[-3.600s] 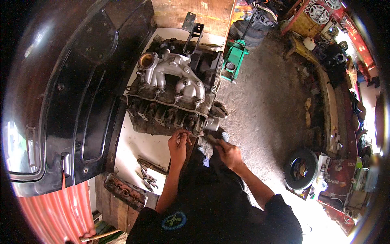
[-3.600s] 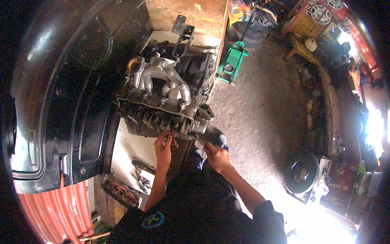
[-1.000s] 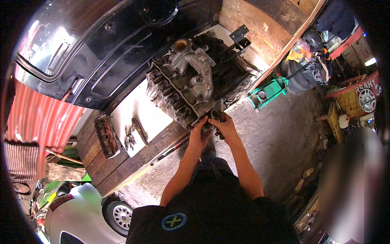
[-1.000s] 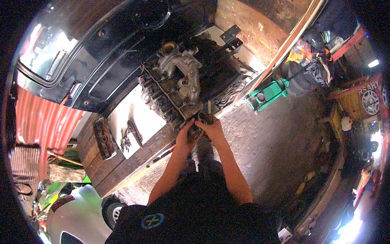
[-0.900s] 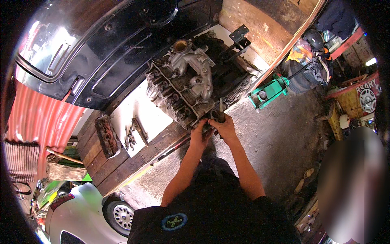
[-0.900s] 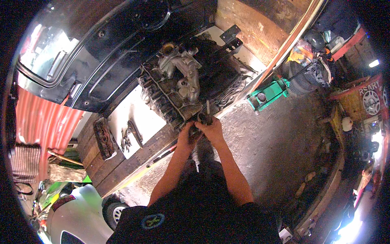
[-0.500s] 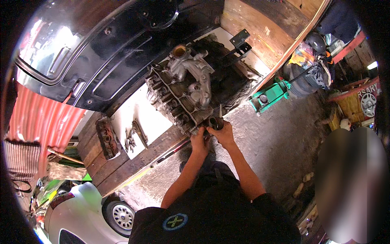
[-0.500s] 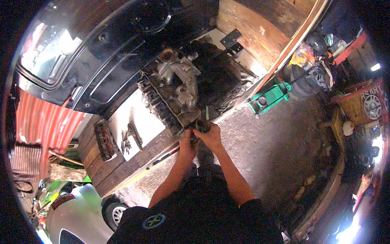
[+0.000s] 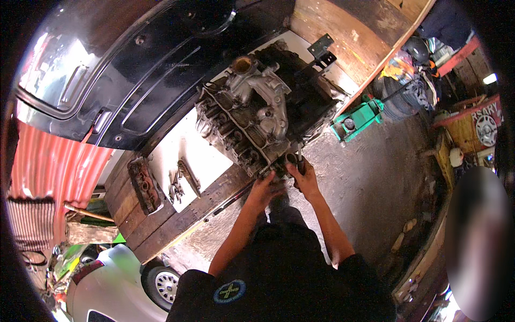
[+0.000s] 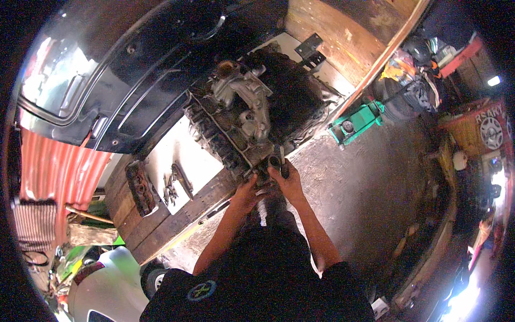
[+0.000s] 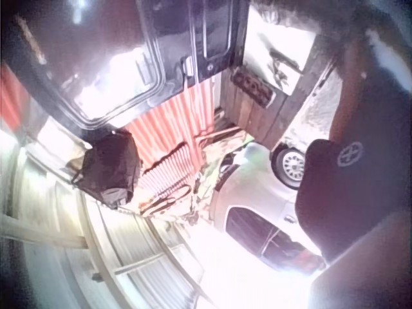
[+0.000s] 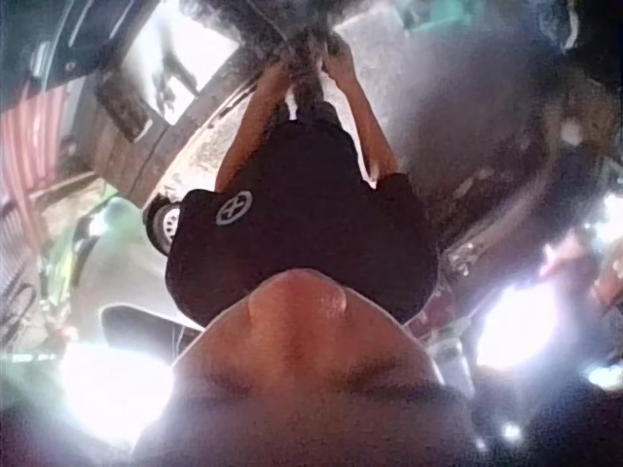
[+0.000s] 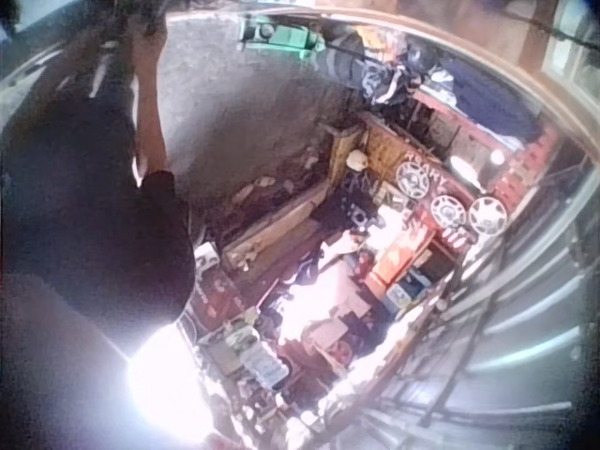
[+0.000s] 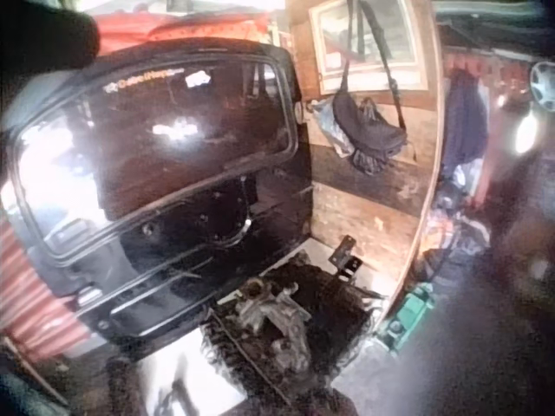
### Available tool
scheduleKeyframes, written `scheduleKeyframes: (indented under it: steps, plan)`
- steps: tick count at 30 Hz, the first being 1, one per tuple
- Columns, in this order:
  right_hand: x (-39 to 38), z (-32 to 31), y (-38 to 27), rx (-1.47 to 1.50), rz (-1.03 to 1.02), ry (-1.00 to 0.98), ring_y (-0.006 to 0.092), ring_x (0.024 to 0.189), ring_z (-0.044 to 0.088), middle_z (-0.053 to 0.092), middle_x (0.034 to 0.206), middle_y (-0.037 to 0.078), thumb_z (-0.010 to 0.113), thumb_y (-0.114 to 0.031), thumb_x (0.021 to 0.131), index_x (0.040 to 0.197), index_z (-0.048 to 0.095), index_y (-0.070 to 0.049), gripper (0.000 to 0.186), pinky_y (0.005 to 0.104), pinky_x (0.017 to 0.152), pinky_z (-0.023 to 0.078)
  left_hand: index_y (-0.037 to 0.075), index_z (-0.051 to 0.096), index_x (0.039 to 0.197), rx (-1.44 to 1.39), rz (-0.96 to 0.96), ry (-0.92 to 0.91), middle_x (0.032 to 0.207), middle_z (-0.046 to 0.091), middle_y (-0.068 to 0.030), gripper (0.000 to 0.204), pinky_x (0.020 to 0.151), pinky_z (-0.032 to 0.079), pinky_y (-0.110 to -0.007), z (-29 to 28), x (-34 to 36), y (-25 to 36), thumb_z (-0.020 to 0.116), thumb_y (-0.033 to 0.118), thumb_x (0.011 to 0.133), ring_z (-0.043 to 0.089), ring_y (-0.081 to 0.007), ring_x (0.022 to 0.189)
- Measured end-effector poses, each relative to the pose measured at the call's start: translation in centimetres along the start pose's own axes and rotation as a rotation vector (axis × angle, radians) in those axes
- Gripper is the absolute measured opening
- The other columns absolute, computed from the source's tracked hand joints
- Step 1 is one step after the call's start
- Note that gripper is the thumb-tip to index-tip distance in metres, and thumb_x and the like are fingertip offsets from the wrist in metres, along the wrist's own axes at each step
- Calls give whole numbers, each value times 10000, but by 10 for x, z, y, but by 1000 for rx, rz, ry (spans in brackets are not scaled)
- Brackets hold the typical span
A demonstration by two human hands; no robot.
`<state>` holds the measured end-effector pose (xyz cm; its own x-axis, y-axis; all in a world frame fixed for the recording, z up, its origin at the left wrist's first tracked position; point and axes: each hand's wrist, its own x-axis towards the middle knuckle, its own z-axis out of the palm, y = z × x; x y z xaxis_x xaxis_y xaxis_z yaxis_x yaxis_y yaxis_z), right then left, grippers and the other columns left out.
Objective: The person removes the cylinder head cover from a disassembled engine block using a wrench, then uses a screwdriver to scrape and clean the mating surface. The removed cover is placed on the workbench.
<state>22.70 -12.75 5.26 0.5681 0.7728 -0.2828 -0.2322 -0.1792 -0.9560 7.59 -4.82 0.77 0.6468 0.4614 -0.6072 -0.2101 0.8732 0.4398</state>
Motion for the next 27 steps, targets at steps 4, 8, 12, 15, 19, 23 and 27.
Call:
scheduleKeyframes:
  steps: [4, 8, 12, 15, 19, 23, 27]
  plan:
    - [-27, -8, 22, 146, 55, 138, 35, 505, 399, 532, 748, -23, 521, -340, 988, 1143, 577, -51, 332, 217, 443, 326, 78, 476, 1287, 88, 0, -30, 1197, 583, -90, 512, 894, 501, -531, -15, -9, 9, 733, 206, 863, 598, -322, 1084]
    - [-69, -4, 32, 124, -50, 237, 28, 403, 301, 431, 647, -40, 371, -392, 1040, 1169, 509, -85, 361, 218, 344, 227, 42, 497, 1268, 329, 92, 9, 1183, 607, -109, 438, 882, 504, -472, -34, -20, 10, 658, 217, 900, 617, -293, 1053]
    - [-110, 6, 57, -330, -240, 253, 102, 492, 415, 509, 676, 30, 464, -188, 1019, 1133, 471, -46, 182, 276, 446, 359, 20, 547, 1214, 518, 164, -69, 1127, 644, -124, 363, 832, 501, -395, -62, -29, 23, 564, 257, 940, 626, -249, 1011]
    - [-110, 37, 36, -681, -441, 172, 419, 641, 611, 605, 761, 212, 509, -131, 982, 1065, 536, -20, 142, 433, 559, 474, 19, 592, 1147, 470, 161, -12, 1076, 664, -120, 314, 797, 497, -369, -56, -48, 40, 536, 258, 951, 634, -232, 960]
    - [-81, 56, 25, -914, -313, 199, 441, 712, 627, 636, 795, 243, 531, -176, 967, 1094, 555, -36, 191, 497, 569, 487, 19, 619, 1090, 451, 117, -44, 1040, 675, -107, 272, 776, 499, -352, -66, -54, 63, 543, 237, 947, 646, -223, 897]
    - [-88, 69, 61, -1051, -265, 160, 423, 666, 638, 649, 744, 210, 528, -248, 971, 1066, 578, -85, 195, 497, 550, 496, 24, 622, 1085, 717, 212, -20, 996, 680, -93, 248, 770, 507, -343, -89, -61, 80, 547, 212, 943, 650, -210, 860]
    - [-99, 61, 64, -1064, -162, 248, 411, 651, 642, 642, 722, 210, 541, -265, 964, 1043, 592, -91, 198, 492, 542, 496, 27, 629, 1093, 758, 308, 30, 966, 679, -82, 242, 765, 514, -332, -113, -46, 83, 542, 197, 944, 646, -187, 847]
